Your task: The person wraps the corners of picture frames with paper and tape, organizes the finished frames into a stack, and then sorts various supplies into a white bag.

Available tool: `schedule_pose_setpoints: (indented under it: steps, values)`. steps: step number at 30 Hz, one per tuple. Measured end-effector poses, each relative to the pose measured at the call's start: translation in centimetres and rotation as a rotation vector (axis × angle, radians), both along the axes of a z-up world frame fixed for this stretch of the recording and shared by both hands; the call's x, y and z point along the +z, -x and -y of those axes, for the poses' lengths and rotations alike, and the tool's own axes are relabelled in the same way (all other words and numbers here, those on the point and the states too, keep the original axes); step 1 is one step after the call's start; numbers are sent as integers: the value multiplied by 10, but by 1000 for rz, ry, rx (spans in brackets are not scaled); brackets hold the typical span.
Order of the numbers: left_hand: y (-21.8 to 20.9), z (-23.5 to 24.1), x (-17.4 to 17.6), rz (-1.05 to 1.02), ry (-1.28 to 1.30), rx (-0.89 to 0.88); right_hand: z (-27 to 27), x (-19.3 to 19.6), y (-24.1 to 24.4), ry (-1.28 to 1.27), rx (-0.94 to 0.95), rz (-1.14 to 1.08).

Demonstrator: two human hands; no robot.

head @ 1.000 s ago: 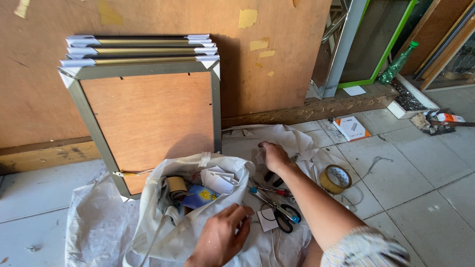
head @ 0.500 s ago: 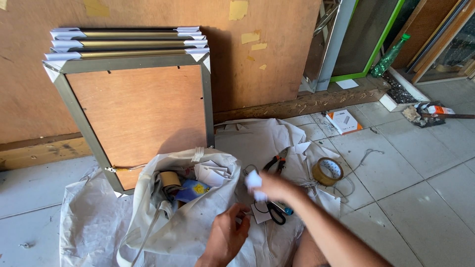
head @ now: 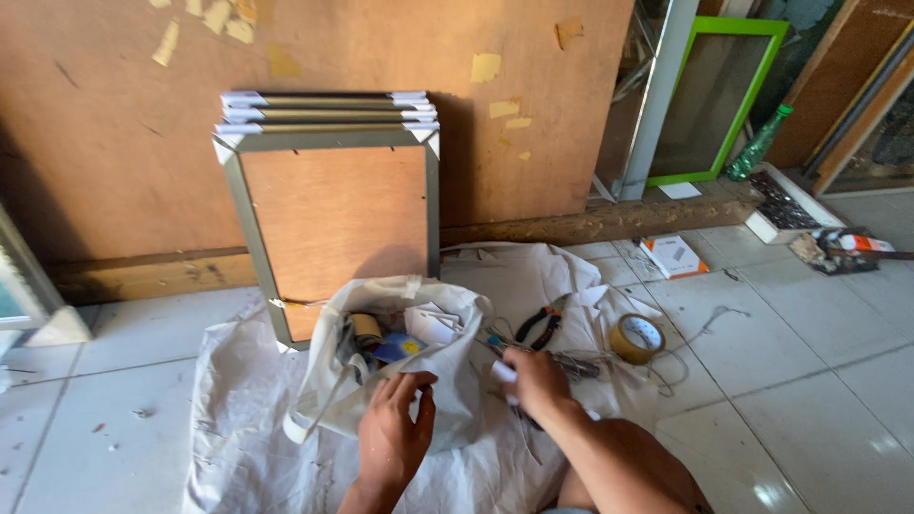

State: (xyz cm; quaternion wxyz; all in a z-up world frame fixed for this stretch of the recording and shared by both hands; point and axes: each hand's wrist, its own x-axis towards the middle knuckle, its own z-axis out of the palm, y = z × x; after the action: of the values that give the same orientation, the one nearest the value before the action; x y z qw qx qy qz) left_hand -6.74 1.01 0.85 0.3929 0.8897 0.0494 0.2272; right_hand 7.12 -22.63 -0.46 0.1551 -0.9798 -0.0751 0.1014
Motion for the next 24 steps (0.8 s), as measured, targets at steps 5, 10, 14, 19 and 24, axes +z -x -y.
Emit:
schedule_pose_setpoints:
  steps: [5,10,14,19,24]
  values:
    - [-7,-22,32,153,16,223,-58,83,-5,-739,-278,359]
    - [-9,-6,38,208,18,144,-104,109,-4,-941,-238,44]
    - [-6,14,29,112,10,24,-49,78,-43,-418,-121,87]
    - [-27,74,-14,-103,311,-120,38,40,-78,-24,-231,-74]
    - [-71,157,-42,-1012,369,-215,53,-38,-134,31,-658,-9]
